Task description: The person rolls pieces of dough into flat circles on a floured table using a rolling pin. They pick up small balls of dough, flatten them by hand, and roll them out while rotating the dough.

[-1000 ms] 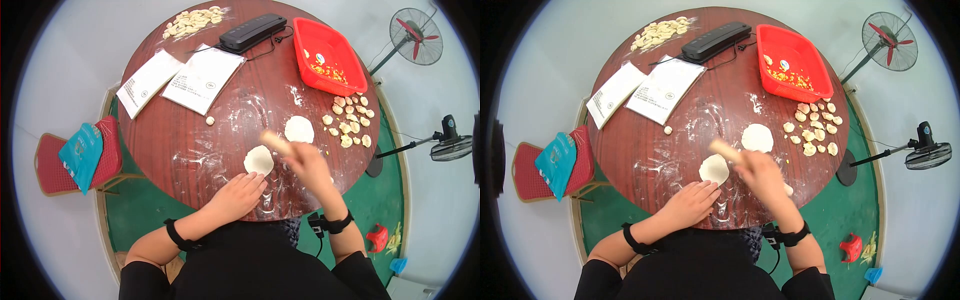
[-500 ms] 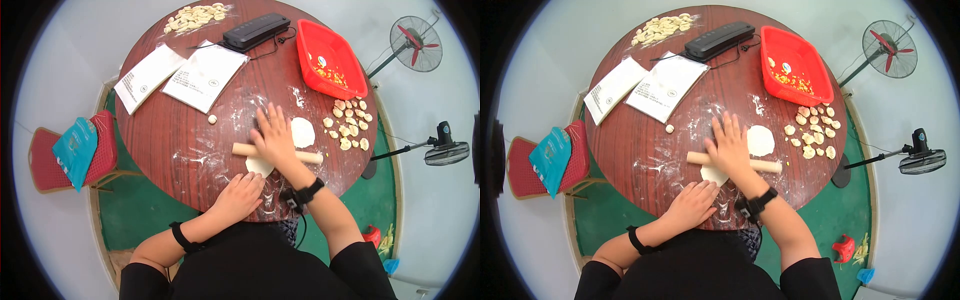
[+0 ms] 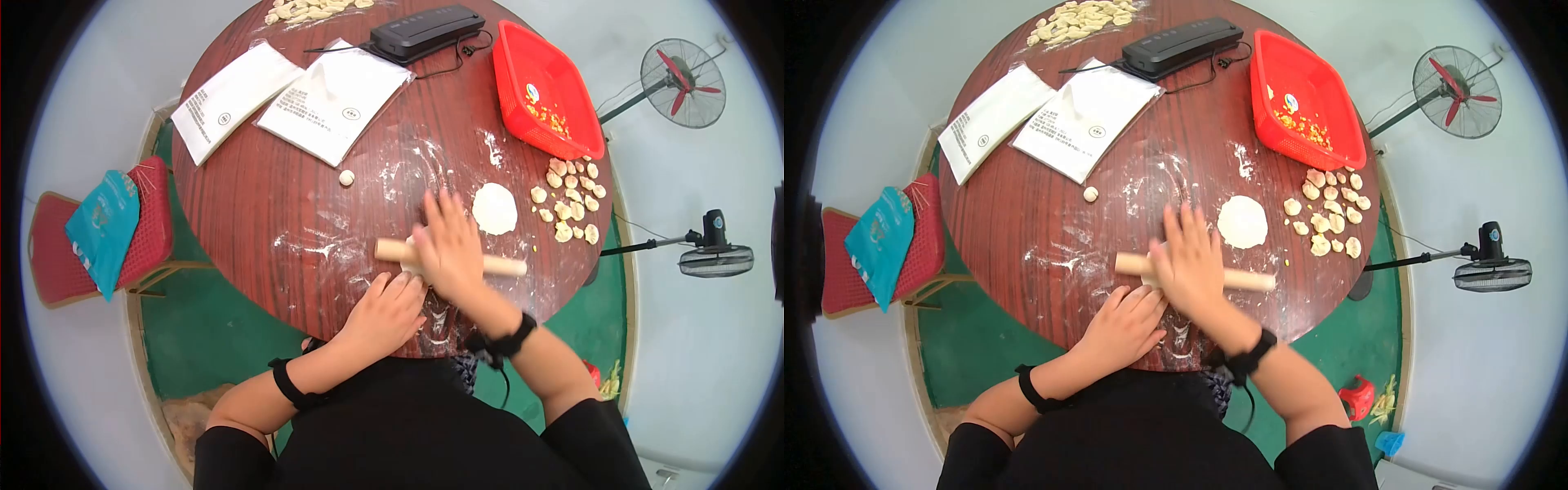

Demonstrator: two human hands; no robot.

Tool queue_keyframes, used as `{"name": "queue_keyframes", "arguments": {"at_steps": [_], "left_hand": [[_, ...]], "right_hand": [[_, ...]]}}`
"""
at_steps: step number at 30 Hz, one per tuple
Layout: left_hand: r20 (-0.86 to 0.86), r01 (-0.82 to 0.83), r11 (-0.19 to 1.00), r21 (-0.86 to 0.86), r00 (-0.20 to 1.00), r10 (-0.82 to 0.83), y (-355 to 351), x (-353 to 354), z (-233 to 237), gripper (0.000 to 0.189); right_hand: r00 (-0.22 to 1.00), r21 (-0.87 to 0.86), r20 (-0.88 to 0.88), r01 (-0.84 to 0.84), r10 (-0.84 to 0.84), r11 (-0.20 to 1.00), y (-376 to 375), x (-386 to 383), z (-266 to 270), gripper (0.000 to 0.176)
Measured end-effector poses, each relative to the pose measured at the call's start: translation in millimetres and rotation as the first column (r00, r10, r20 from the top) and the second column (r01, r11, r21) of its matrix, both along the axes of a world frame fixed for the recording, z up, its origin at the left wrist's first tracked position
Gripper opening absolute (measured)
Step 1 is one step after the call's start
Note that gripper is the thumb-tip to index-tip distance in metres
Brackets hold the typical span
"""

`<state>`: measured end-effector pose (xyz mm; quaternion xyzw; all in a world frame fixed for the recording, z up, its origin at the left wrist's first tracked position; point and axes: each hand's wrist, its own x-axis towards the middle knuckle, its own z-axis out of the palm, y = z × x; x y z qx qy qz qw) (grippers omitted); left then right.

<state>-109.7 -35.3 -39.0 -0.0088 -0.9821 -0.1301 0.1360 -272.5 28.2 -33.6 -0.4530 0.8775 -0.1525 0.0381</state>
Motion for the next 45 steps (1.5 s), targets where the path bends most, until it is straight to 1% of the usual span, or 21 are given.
{"name": "queue_keyframes", "arguments": {"at_steps": [1, 4, 6, 7, 9, 10, 13, 15, 19, 21, 25, 27, 29, 32, 35, 37, 39, 41, 43, 44, 45], "left_hand": [[-0.006, -0.006, 1.0, 0.007, 1.0, 0.006, -1.5, -0.5, 0.1, 0.05], [0.037, 0.015, 0.998, 0.053, 0.999, -0.017, -4.8, 2.5, -0.5, 0.049], [-0.041, 0.011, 1.0, -0.011, 0.999, -0.011, -4.5, 4.0, -2.8, 0.048], [-0.04, 0.009, 1.0, -0.01, 0.999, -0.009, -4.6, 4.1, -2.6, 0.048], [-0.047, 0.0, 1.0, -0.001, 0.999, 0.0, -4.7, 5.5, -1.1, 0.047], [-0.046, -0.003, 1.0, -0.002, 0.999, 0.003, -4.4, 6.3, -1.4, 0.047], [-0.045, -0.019, 1.0, 0.018, 0.999, 0.02, -4.9, 5.0, -3.7, 0.047], [-0.03, -0.01, 0.999, 0.034, 0.999, 0.011, -6.0, 5.1, -3.2, 0.048], [-0.033, 0.004, 1.0, -0.02, 0.999, -0.005, -4.8, 4.7, -3.7, 0.049], [-0.03, -0.015, 1.0, -0.008, 0.999, 0.014, -3.1, 4.0, -4.3, 0.049], [-0.04, -0.011, 1.0, -0.022, 0.999, 0.01, -2.5, 5.4, -2.0, 0.048], [-0.012, -0.02, 1.0, -0.006, 1.0, 0.02, -1.5, 5.0, -0.9, 0.048], [-0.023, -0.016, 1.0, 0.006, 1.0, 0.016, -2.5, 5.2, -1.1, 0.047], [-0.015, -0.007, 1.0, 0.019, 1.0, 0.007, -5.5, 7.3, 2.1, 0.045], [-0.015, 0.034, 0.998, 0.05, 0.999, -0.034, -4.9, 12.8, -1.9, 0.041], [-0.03, 0.049, 0.996, 0.078, 0.998, -0.047, -4.4, 14.9, -2.5, 0.038], [-0.056, 0.014, 0.994, 0.104, 0.998, -0.008, -6.8, 17.8, 1.9, 0.033], [-0.052, -0.01, 0.993, 0.114, 0.999, 0.016, -10.2, 21.0, 6.3, 0.031], [-0.049, -0.032, 0.991, 0.126, 0.998, 0.039, -14.9, 23.4, 8.5, 0.03], [-0.054, -0.052, 0.986, 0.156, 0.997, 0.061, -18.0, 24.8, 8.6, 0.029], [-0.058, -0.069, 0.98, 0.187, 0.995, 0.081, -21.0, 25.4, 9.2, 0.028]], "right_hand": [[0.998, 0.005, 0.013, -0.068, 0.068, 0.998, 16.1, 12.3, 1.7, 0.061], [0.995, 0.064, -0.01, -0.1, 0.101, 0.993, 16.5, 14.8, 3.8, 0.061], [0.992, -0.011, -0.127, 0.007, -0.009, 1.0, -14.2, -11.0, 0.3, 0.061], [0.992, -0.01, -0.126, 0.005, -0.007, 1.0, -28.0, -27.2, -2.1, 0.061], [0.983, -0.166, -0.117, 0.121, -0.141, 0.979, -48.1, -51.3, -6.7, 0.062], [0.984, -0.166, -0.116, 0.118, -0.138, 0.979, -45.6, -46.9, -6.5, 0.062], [0.999, -0.035, -0.01, 0.047, -0.048, 0.998, -15.0, -13.0, -3.1, 0.065], [1.0, 0.044, -0.014, -0.028, 0.028, 0.999, 11.6, 13.8, 1.4, 0.065], [0.995, 0.039, -0.103, -0.008, 0.012, 0.999, -7.2, -0.3, 0.5, 0.063], [0.978, -0.144, -0.186, 0.068, -0.094, 0.987, -42.0, -36.0, -5.5, 0.062], [0.971, -0.241, -0.127, 0.168, -0.203, 0.956, -60.3, -64.9, -12.2, 0.062], [0.986, -0.185, -0.129, 0.081, -0.106, 0.979, -41.2, -38.6, -11.5, 0.064], [0.998, -0.011, -0.029, 0.061, -0.061, 0.998, -12.7, 0.5, -0.5, 0.064], [0.997, 0.091, -0.064, -0.047, 0.053, 0.995, 9.0, 24.2, 5.7, 0.063], [0.996, 0.055, -0.09, -0.007, 0.012, 0.998, -11.4, 4.8, 5.2, 0.063], [0.986, -0.133, -0.134, 0.08, -0.098, 0.988, -43.1, -31.6, -4.2, 0.062], [0.985, -0.208, -0.108, 0.112, -0.137, 0.972, -64.7, -67.4, -8.8, 0.061], [0.982, -0.281, -0.081, 0.141, -0.169, 0.949, -70.1, -72.7, -7.1, 0.061], [0.988, -0.273, -0.106, 0.082, -0.115, 0.959, -62.6, -63.2, -9.3, 0.061], [0.989, -0.195, -0.126, 0.045, -0.071, 0.98, -51.9, -49.4, -12.1, 0.062], [0.997, -0.076, -0.041, 0.056, -0.059, 0.996, -39.2, -30.3, -6.7, 0.064]]}}
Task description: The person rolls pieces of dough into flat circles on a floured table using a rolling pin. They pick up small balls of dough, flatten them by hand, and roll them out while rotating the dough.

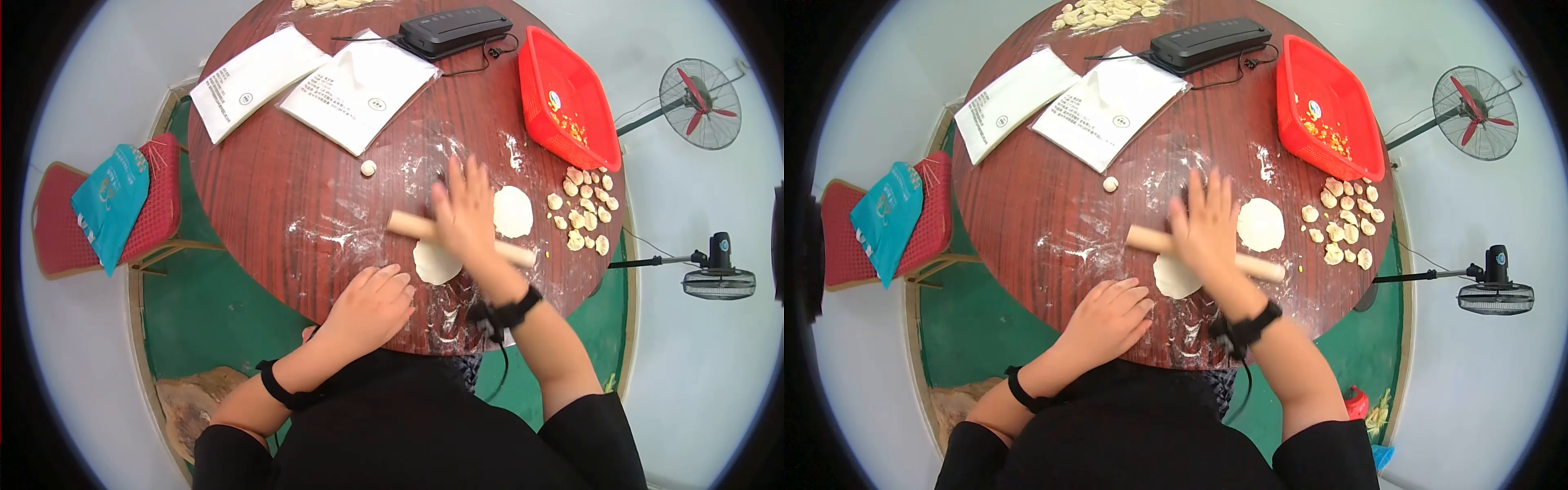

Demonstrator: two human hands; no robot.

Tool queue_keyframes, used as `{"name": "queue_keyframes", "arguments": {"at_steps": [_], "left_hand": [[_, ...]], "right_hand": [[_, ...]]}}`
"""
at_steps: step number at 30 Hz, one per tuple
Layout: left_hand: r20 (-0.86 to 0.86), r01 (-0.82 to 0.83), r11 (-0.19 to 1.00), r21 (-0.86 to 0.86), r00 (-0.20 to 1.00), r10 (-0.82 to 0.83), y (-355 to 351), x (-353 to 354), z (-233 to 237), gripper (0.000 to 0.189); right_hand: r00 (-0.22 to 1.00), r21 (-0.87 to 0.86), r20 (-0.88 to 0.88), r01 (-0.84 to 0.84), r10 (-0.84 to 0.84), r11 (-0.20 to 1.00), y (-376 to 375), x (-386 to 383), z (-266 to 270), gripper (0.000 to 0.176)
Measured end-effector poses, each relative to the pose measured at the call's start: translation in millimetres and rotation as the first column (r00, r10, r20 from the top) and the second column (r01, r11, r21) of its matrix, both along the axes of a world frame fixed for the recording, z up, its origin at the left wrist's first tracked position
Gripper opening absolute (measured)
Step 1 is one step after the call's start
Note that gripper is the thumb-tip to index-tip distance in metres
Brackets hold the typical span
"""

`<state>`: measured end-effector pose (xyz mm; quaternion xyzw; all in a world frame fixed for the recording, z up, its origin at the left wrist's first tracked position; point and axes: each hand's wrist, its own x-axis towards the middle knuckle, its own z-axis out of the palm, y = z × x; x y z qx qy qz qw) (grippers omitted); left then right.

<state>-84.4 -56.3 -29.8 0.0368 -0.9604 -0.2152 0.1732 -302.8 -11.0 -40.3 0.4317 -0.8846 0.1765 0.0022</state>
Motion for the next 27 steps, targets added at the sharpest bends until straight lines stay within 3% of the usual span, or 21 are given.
{"name": "queue_keyframes", "arguments": {"at_steps": [2, 4, 7, 10, 12, 16, 19, 23, 27], "left_hand": [[-0.032, -0.021, 1.0, 0.02, 0.999, 0.021, -6.0, -0.1, 5.1, 0.026], [-0.058, -0.04, 0.998, 0.039, 0.997, 0.043, -11.8, 1.9, 9.2, 0.024], [-0.034, -0.017, 0.995, 0.103, 0.999, 0.021, -17.9, 5.3, 14.0, 0.02], [-0.103, -0.038, 0.992, 0.118, 0.993, 0.05, -19.7, 7.8, 21.3, 0.017], [-0.183, -0.104, 0.99, 0.092, 0.976, 0.12, -22.2, 6.8, 27.0, 0.016], [-0.191, -0.139, 0.985, 0.097, 0.969, 0.156, -27.8, 7.0, 30.1, 0.016], [-0.205, -0.161, 0.983, 0.089, 0.963, 0.176, -32.6, 6.4, 34.1, 0.017], [-0.215, -0.207, 0.975, 0.079, 0.952, 0.22, -44.4, 3.7, 36.2, 0.017], [-0.202, -0.227, 0.972, 0.053, 0.951, 0.233, -54.1, 0.9, 44.0, 0.019]], "right_hand": [[0.998, 0.118, 0.052, -0.027, 0.021, 0.993, 27.6, 40.4, 13.2, 0.063], [0.989, 0.074, -0.008, -0.149, 0.15, 0.986, 53.6, 62.9, 14.2, 0.059], [0.98, 0.135, -0.05, -0.182, 0.19, 0.974, 65.3, 78.1, 16.5, 0.059], [0.981, 0.101, -0.095, -0.16, 0.169, 0.982, 48.3, 62.8, 13.1, 0.06], [0.992, 0.01, -0.124, -0.029, 0.03, 1.0, 15.3, 30.7, 11.8, 0.062], [0.991, -0.152, -0.12, 0.044, -0.063, 0.987, -13.7, -9.3, -2.0, 0.064], [1.0, -0.026, -0.025, -0.013, 0.012, 1.0, 13.5, 22.8, 4.0, 0.063], [0.96, 0.067, -0.09, -0.261, 0.267, 0.963, 74.3, 81.2, 12.5, 0.061], [0.948, -0.051, -0.039, -0.318, 0.316, 0.947, 94.2, 99.7, 11.8, 0.059]]}}
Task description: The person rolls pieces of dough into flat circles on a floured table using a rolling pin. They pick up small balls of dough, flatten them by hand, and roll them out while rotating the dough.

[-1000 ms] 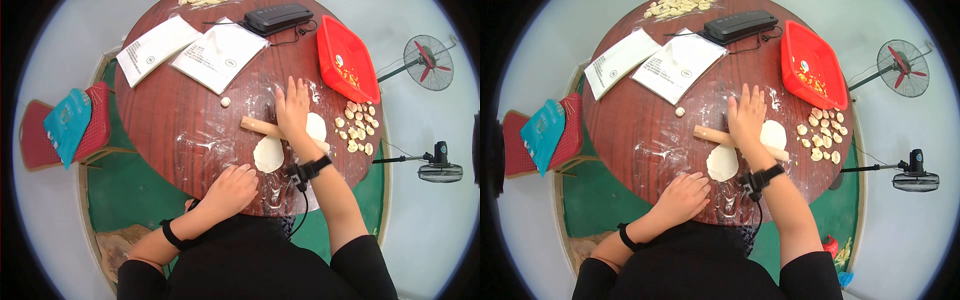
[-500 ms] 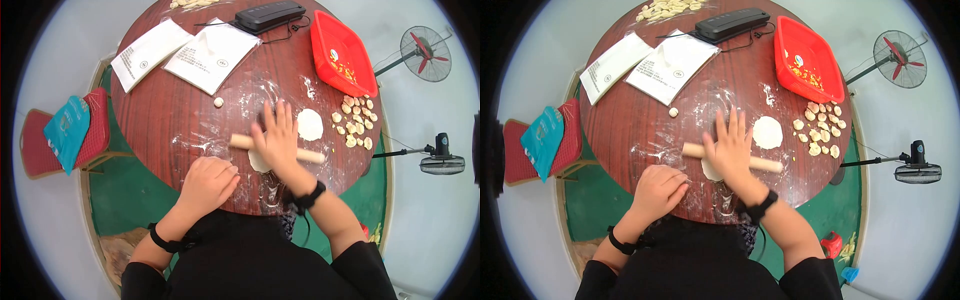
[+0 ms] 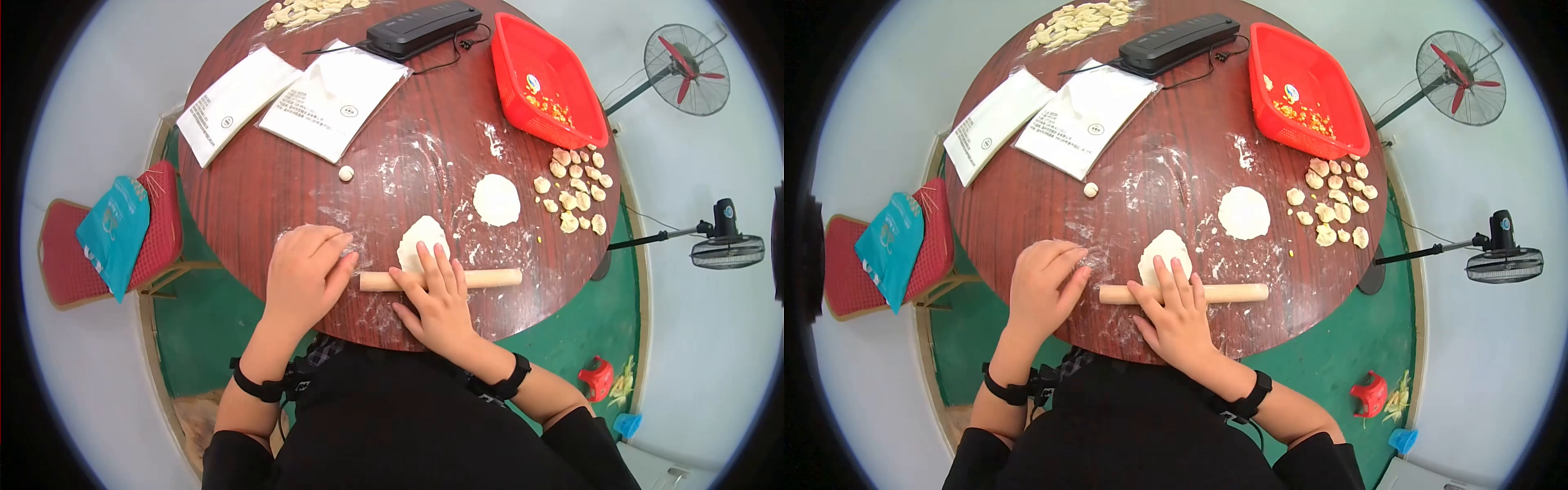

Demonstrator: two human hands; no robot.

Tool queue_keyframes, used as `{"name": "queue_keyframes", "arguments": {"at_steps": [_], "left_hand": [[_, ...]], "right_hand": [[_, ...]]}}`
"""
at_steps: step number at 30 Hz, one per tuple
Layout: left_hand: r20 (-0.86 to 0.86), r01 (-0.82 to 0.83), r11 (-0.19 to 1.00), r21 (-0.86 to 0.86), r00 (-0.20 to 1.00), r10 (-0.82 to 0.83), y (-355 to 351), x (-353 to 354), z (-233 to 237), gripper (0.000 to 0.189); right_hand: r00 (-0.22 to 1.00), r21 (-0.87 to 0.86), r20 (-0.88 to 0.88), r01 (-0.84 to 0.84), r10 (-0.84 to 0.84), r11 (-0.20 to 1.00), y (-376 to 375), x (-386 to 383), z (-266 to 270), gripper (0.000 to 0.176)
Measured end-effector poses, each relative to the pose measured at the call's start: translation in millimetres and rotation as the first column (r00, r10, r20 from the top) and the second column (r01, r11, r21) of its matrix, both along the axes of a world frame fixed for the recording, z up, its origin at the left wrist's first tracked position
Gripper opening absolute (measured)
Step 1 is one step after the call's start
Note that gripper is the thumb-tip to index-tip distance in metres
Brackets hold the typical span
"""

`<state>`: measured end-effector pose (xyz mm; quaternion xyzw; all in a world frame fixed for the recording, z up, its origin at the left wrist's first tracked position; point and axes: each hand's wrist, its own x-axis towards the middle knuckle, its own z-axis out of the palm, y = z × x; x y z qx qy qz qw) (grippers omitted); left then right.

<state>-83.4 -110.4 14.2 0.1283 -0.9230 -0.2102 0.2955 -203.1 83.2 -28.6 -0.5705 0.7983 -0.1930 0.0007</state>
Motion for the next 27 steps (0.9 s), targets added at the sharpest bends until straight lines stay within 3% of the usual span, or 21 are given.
{"name": "queue_keyframes", "arguments": {"at_steps": [4, 6, 8, 9, 11, 13, 16, 18, 19, 21, 22, 24, 27], "left_hand": [[0.026, -0.025, 1.0, 0.008, 0.999, 0.025, -5.1, -4.5, 0.6, 0.022], [0.032, -0.025, 0.999, 0.023, 0.999, 0.024, -5.6, -13.7, -4.8, 0.023], [0.115, 0.061, 0.977, 0.205, 0.99, -0.086, -4.1, -32.0, -13.4, 0.026], [0.118, 0.056, 0.979, 0.197, 0.99, -0.081, -3.9, -42.3, -16.9, 0.026], [0.151, 0.183, 0.919, 0.348, 0.957, -0.248, -4.6, -68.0, -22.7, 0.027], [0.202, 0.222, 0.928, 0.3, 0.936, -0.289, -7.1, -96.8, -28.0, 0.029], [0.307, 0.345, 0.898, 0.273, 0.854, -0.421, -7.2, -128.3, -30.9, 0.032], [0.348, 0.418, 0.839, 0.349, 0.773, -0.53, -4.2, -140.6, -39.1, 0.031], [0.351, 0.424, 0.836, 0.348, 0.768, -0.535, -2.8, -144.7, -34.6, 0.031], [0.601, 0.343, 0.833, 0.434, 0.578, -0.552, -1.0, -151.8, -23.2, 0.025], [0.604, 0.346, 0.832, 0.435, 0.573, -0.554, -0.2, -150.8, -24.4, 0.025], [0.574, 0.395, 0.877, 0.273, 0.665, -0.478, -0.2, -144.8, -27.1, 0.021], [0.449, 0.442, 0.84, 0.314, 0.711, -0.542, 3.3, -141.3, -18.7, 0.015]], "right_hand": [[0.997, -0.063, 0.076, 0.021, -0.016, 0.998, -11.1, -8.0, -0.8, 0.047], [0.993, -0.085, 0.077, -0.082, 0.089, 0.993, -17.1, -15.3, 5.9, 0.039], [0.985, -0.15, 0.084, -0.135, 0.149, 0.979, -18.4, -30.5, 20.5, 0.039], [0.974, -0.205, 0.089, -0.188, 0.209, 0.961, -16.6, -38.8, 30.9, 0.04], [0.981, -0.252, 0.066, -0.159, 0.181, 0.955, -5.3, -51.7, 54.8, 0.04], [0.917, -0.361, 0.395, 0.094, 0.06, 0.928, 11.0, -66.8, 67.2, 0.038], [0.956, -0.438, 0.289, 0.186, -0.058, 0.879, 41.7, -87.8, 77.9, 0.036], [0.732, -0.566, 0.681, 0.497, 0.033, 0.658, 57.6, -96.2, 76.5, 0.038], [0.722, -0.569, 0.691, 0.507, 0.042, 0.648, 64.6, -98.7, 83.0, 0.037], [0.739, -0.597, 0.672, 0.514, 0.036, 0.616, 77.2, -108.3, 84.3, 0.034], [0.737, -0.596, 0.675, 0.519, 0.033, 0.612, 80.2, -109.1, 84.7, 0.034], [0.709, -0.6, 0.705, 0.569, 0.035, 0.562, 83.8, -110.2, 86.5, 0.032], [0.72, -0.598, 0.694, 0.576, 0.0, 0.557, 84.6, -110.0, 89.5, 0.033]]}}
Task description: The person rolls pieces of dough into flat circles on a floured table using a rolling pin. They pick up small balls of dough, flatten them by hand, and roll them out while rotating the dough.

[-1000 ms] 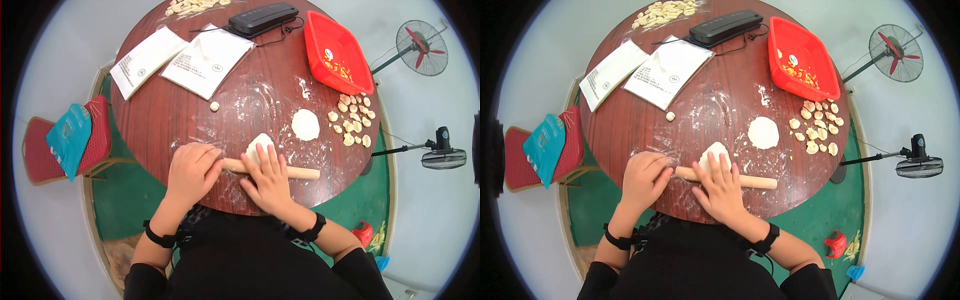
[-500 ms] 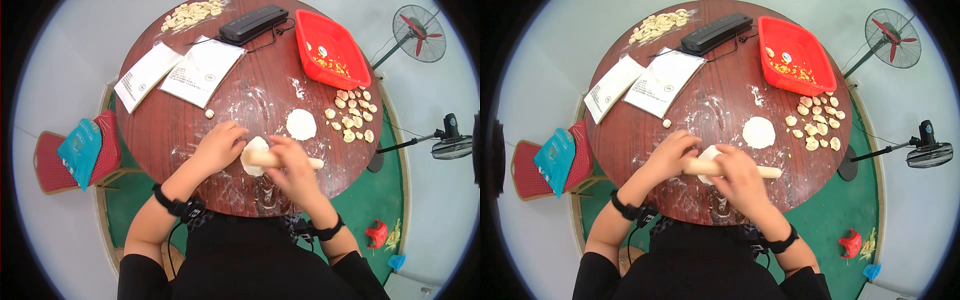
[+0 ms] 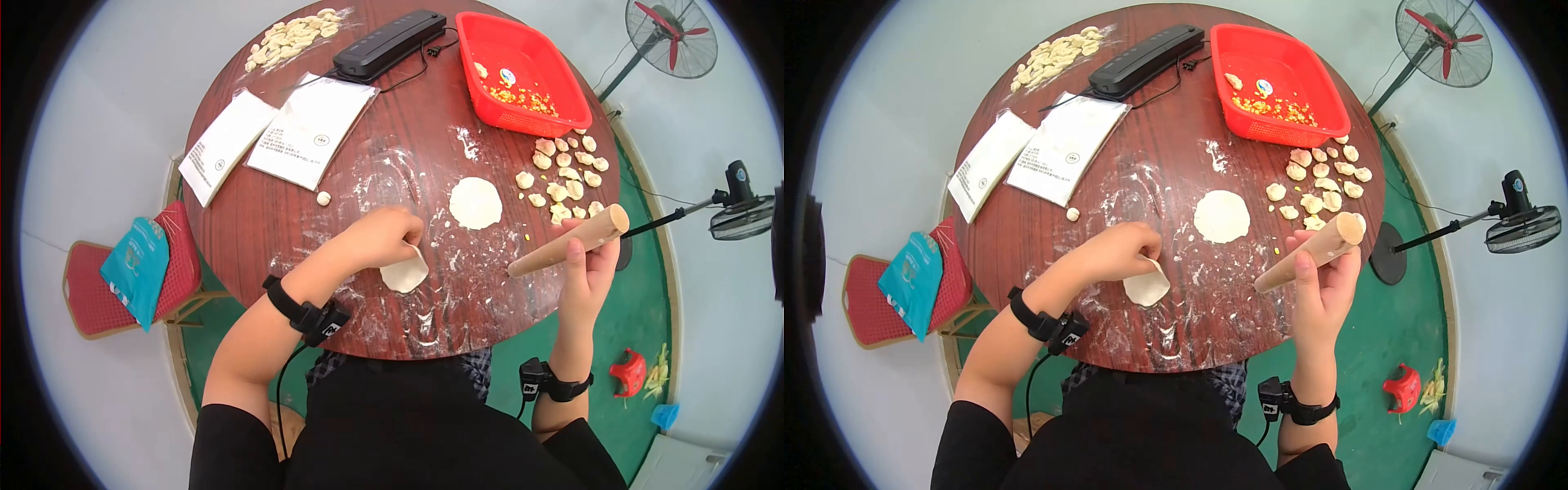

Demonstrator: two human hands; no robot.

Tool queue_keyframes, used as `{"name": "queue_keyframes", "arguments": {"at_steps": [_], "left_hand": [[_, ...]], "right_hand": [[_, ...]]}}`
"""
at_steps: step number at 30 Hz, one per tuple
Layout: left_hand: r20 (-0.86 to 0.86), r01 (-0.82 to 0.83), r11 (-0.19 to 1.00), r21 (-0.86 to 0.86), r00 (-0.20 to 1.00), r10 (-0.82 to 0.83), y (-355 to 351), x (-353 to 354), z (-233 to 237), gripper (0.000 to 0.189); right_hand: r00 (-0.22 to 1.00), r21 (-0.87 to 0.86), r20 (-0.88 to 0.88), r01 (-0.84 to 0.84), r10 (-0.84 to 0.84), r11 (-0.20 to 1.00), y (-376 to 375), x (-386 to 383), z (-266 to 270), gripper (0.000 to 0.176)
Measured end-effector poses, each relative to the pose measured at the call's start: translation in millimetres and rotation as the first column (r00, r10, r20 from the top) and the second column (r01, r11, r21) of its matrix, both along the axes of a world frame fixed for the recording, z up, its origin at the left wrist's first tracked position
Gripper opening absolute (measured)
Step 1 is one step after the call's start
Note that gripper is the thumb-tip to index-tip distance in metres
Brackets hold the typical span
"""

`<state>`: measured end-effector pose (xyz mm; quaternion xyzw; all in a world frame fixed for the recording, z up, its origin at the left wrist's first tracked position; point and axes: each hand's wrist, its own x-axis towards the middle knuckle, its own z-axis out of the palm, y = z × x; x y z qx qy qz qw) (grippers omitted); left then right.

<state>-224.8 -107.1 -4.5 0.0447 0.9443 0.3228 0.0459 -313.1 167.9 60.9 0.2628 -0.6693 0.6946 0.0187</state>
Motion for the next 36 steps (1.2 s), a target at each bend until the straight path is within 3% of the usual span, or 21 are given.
{"name": "queue_keyframes", "arguments": {"at_steps": [1, 3, 4, 6, 7, 8, 9, 10, 12, 14, 16, 17, 19, 22, 24, 27, 29, 30, 32, 34, 36], "left_hand": [[0.001, 0.0, 1.0, -0.002, 1.0, 0.0, 4.5, 1.6, 8.7, 0.015], [0.159, -0.194, 0.913, 0.359, 0.977, 0.145, 18.8, 4.3, 25.7, 0.014], [0.161, -0.195, 0.913, 0.358, 0.976, 0.145, 23.5, 5.7, 22.5, 0.014], [0.172, -0.373, 0.779, 0.504, 0.927, 0.332, 31.5, 10.7, 14.1, 0.02], [0.229, -0.434, 0.757, 0.489, 0.901, 0.369, 32.9, 16.3, 16.9, 0.033], [0.228, -0.435, 0.756, 0.49, 0.901, 0.37, 32.8, 22.7, 9.1, 0.033], [0.076, -0.47, 0.851, 0.234, 0.882, 0.466, 32.1, 30.1, -4.7, 0.034], [-0.098, -0.512, 0.858, -0.037, 0.857, 0.507, 33.0, 38.6, -13.3, 0.036], [-0.19, -0.547, 0.833, -0.088, 0.83, 0.525, 40.8, 54.5, -14.5, 0.039], [-0.223, -0.474, 0.837, -0.272, 0.877, 0.425, 50.7, 68.3, -10.6, 0.039], [-0.279, -0.289, 0.94, -0.179, 0.932, 0.233, 70.7, 78.8, -19.8, 0.04], [-0.436, -0.251, 0.933, -0.257, 0.892, 0.12, 81.4, 81.8, -26.1, 0.045], [-0.425, -0.241, 0.933, -0.266, 0.898, 0.111, 88.6, 81.6, -28.3, 0.049], [-0.352, -0.199, 0.94, -0.277, 0.931, 0.093, 87.0, 82.4, -32.7, 0.06], [-0.2, -0.111, 0.954, -0.278, 0.978, 0.056, 83.9, 83.8, -31.7, 0.061], [-0.314, -0.159, 0.94, -0.301, 0.948, 0.06, 81.8, 86.9, -37.3, 0.06], [-0.341, -0.163, 0.936, -0.311, 0.939, 0.05, 79.3, 87.2, -38.5, 0.059], [-0.369, -0.168, 0.931, -0.325, 0.928, 0.039, 79.4, 86.5, -38.8, 0.058], [-0.376, -0.174, 0.935, -0.309, 0.925, 0.048, 81.4, 86.6, -39.1, 0.057], [-0.387, -0.188, 0.936, -0.298, 0.92, 0.061, 80.1, 86.3, -38.5, 0.057], [-0.353, -0.177, 0.934, -0.31, 0.934, 0.06, 80.6, 85.5, -39.0, 0.056]], "right_hand": [[1.0, -0.002, 0.001, 0.0, 0.0, 1.0, 0.1, -1.5, -1.0, 0.033], [0.999, -0.018, -0.027, -0.021, 0.02, 1.0, -0.2, -5.4, -4.0, 0.032], [0.999, -0.018, -0.025, -0.021, 0.021, 1.0, -1.2, -5.7, -4.8, 0.032], [0.999, -0.023, 0.007, -0.05, 0.05, 0.999, -5.1, -4.7, -5.9, 0.032], [0.999, -0.022, 0.007, -0.051, 0.051, 0.998, -8.7, -4.0, -7.2, 0.032], [0.998, -0.037, 0.038, -0.058, 0.059, 0.998, -13.7, -2.8, -9.5, 0.033], [0.995, -0.051, 0.068, -0.063, 0.067, 0.997, -18.3, -2.2, -11.9, 0.034], [0.995, -0.048, 0.068, -0.064, 0.067, 0.997, -22.5, -3.3, -14.4, 0.034], [0.996, 0.198, -0.05, -0.068, 0.08, 0.978, -33.3, -7.5, -19.4, 0.037], [0.993, 0.244, -0.077, -0.07, 0.091, 0.967, -50.9, -3.6, -17.4, 0.04], [0.94, 0.531, -0.127, -0.206, 0.318, 0.822, -67.8, 4.3, -5.1, 0.046], [0.936, 0.535, -0.129, -0.212, 0.327, 0.818, -75.4, 4.4, -9.6, 0.046], [0.761, 0.763, -0.221, -0.255, 0.611, 0.594, -89.3, 1.0, -33.1, 0.047], [0.659, 0.763, -0.353, -0.209, 0.664, 0.612, -102.6, 3.0, -66.8, 0.044], [0.671, 0.799, -0.311, -0.199, 0.673, 0.567, -108.1, 5.9, -76.3, 0.034], [0.62, 0.814, -0.416, -0.073, 0.666, 0.576, -123.4, 7.1, -90.9, 0.039], [0.635, 0.807, -0.541, 0.207, 0.551, 0.553, -146.0, -3.5, -93.7, 0.047], [0.634, 0.81, -0.539, 0.209, 0.554, 0.548, -156.5, -13.6, -95.7, 0.047], [0.679, 0.719, -0.645, 0.386, 0.349, 0.578, -172.6, -29.9, -101.2, 0.053], [0.695, 0.734, -0.627, 0.376, 0.352, 0.565, -170.5, -26.2, -102.0, 0.055], [0.733, 0.819, -0.492, 0.207, 0.469, 0.536, -150.2, -3.5, -101.8, 0.055]]}}
